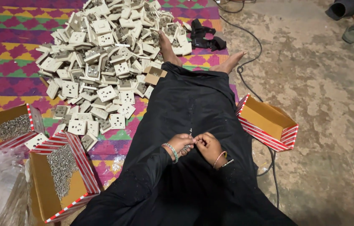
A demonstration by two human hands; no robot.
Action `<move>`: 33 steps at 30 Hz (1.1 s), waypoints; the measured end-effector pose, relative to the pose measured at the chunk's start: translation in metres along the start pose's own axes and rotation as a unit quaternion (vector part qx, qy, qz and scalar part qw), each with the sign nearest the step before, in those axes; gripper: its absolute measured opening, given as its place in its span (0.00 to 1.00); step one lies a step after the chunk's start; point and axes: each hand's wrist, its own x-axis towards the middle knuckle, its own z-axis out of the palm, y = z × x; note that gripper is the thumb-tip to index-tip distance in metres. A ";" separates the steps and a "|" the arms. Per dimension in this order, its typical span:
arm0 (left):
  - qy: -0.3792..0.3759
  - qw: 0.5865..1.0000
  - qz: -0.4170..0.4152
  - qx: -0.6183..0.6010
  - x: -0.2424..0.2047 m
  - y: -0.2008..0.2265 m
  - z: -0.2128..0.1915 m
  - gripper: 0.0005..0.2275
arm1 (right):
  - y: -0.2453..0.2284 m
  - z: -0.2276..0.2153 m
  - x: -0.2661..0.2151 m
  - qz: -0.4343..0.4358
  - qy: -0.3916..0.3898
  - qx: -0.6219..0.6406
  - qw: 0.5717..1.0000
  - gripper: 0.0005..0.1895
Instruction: The person sits on a mat and assembles small electrical components by hand, inserting metal pins into white plastic sockets. They handle the components one at a time, picking pins from a nearby box and inserting them into the sockets.
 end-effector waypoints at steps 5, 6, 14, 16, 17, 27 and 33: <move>0.028 0.999 0.016 0.030 0.002 -0.002 0.002 0.05 | -0.009 -0.001 -0.001 0.001 0.009 -0.018 1.000 0.06; 0.028 0.999 0.019 0.026 0.002 -0.002 0.002 0.05 | -0.010 -0.002 -0.001 0.005 0.012 -0.023 1.000 0.06; 0.050 0.998 0.017 0.016 0.000 0.000 0.002 0.13 | -0.004 0.000 -0.001 -0.027 0.040 -0.029 0.998 0.04; 0.027 0.999 0.025 0.030 0.001 0.001 0.002 0.09 | -0.003 0.000 0.000 -0.016 0.038 -0.029 0.999 0.03; 0.016 0.999 0.029 0.037 0.001 0.001 0.002 0.07 | -0.002 -0.001 0.000 -0.010 0.037 -0.029 0.999 0.04; 0.036 0.998 0.036 0.035 0.001 -0.002 0.002 0.10 | 0.002 -0.003 -0.002 -0.048 0.029 -0.023 0.998 0.03; 0.037 0.997 0.043 0.047 0.005 -0.003 0.000 0.11 | -0.002 -0.004 -0.002 -0.039 0.028 -0.009 0.999 0.03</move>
